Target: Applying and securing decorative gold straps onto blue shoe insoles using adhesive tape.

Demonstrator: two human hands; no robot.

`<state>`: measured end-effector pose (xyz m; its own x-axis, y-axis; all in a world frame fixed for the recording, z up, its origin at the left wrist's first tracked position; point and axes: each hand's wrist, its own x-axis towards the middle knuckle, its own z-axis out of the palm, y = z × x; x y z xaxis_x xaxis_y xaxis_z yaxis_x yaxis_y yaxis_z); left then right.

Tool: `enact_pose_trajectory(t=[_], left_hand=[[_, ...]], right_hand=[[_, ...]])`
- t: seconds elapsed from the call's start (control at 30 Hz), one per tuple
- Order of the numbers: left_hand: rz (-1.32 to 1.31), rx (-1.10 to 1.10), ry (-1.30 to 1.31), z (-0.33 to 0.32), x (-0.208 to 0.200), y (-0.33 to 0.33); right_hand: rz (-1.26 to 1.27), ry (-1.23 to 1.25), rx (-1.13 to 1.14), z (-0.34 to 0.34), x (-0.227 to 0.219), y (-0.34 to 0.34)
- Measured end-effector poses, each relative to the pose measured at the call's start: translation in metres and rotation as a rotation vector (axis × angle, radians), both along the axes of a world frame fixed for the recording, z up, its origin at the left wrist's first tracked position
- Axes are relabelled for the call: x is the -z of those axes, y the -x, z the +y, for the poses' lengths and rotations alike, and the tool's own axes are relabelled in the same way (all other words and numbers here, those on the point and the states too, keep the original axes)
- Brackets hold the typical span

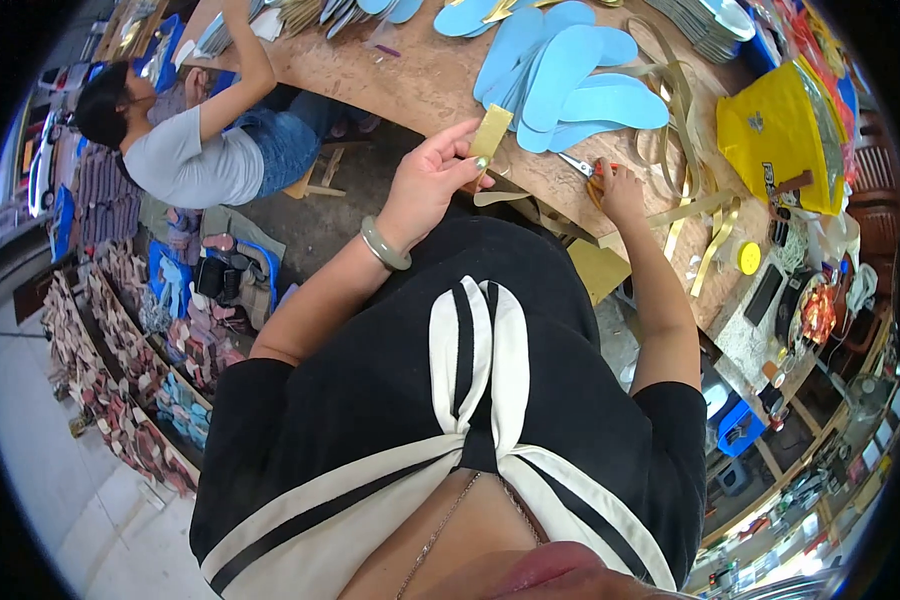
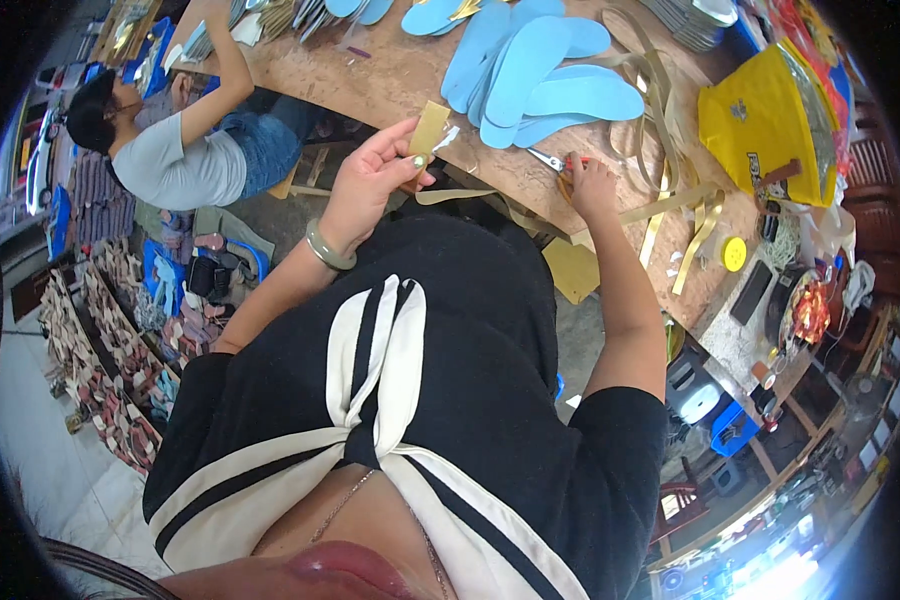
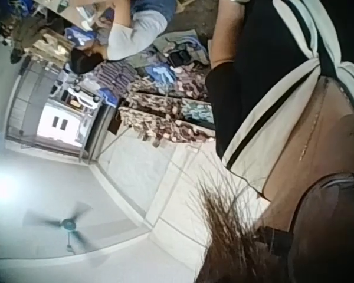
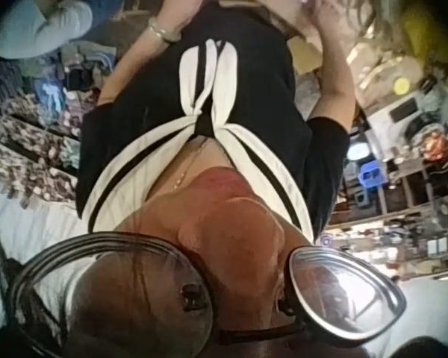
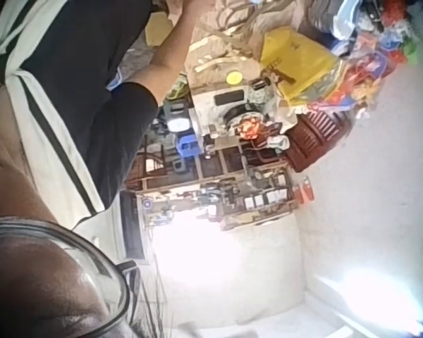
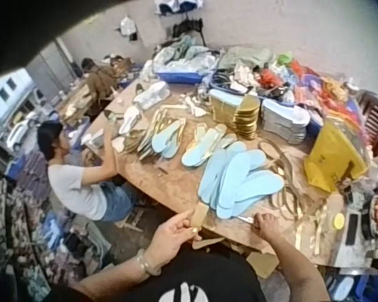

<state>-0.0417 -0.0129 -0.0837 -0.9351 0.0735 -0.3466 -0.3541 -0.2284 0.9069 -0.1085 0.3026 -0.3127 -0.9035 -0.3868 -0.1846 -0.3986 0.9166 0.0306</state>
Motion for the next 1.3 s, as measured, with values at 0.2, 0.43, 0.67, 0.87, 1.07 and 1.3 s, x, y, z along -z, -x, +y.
enact_pose_trajectory(t=[0.2, 0.43, 0.67, 0.87, 1.07, 1.3], left_hand=[[-0.102, -0.095, 0.059, -0.004, 0.008, -0.003], [-0.162, -0.112, 0.131, -0.025, 0.032, -0.008], [-0.144, -0.143, 0.179, -0.026, 0.039, -0.013], [-0.128, -0.188, 0.189, -0.032, 0.038, -0.023], [-0.136, -0.248, 0.222, -0.048, 0.036, -0.042], [-0.192, -0.32, 0.222, -0.07, 0.044, -0.058]], right_hand=[[-0.341, 0.189, 0.071, 0.023, -0.002, 0.002], [-0.913, 0.735, 0.273, 0.045, -0.069, -0.047], [-1.117, 1.138, 0.094, -0.064, -0.155, -0.036], [-0.975, 0.887, -0.12, -0.116, -0.17, -0.029], [-0.91, 0.853, -0.24, -0.153, -0.178, -0.028], [-0.729, 0.709, -0.158, -0.158, -0.154, -0.021]])
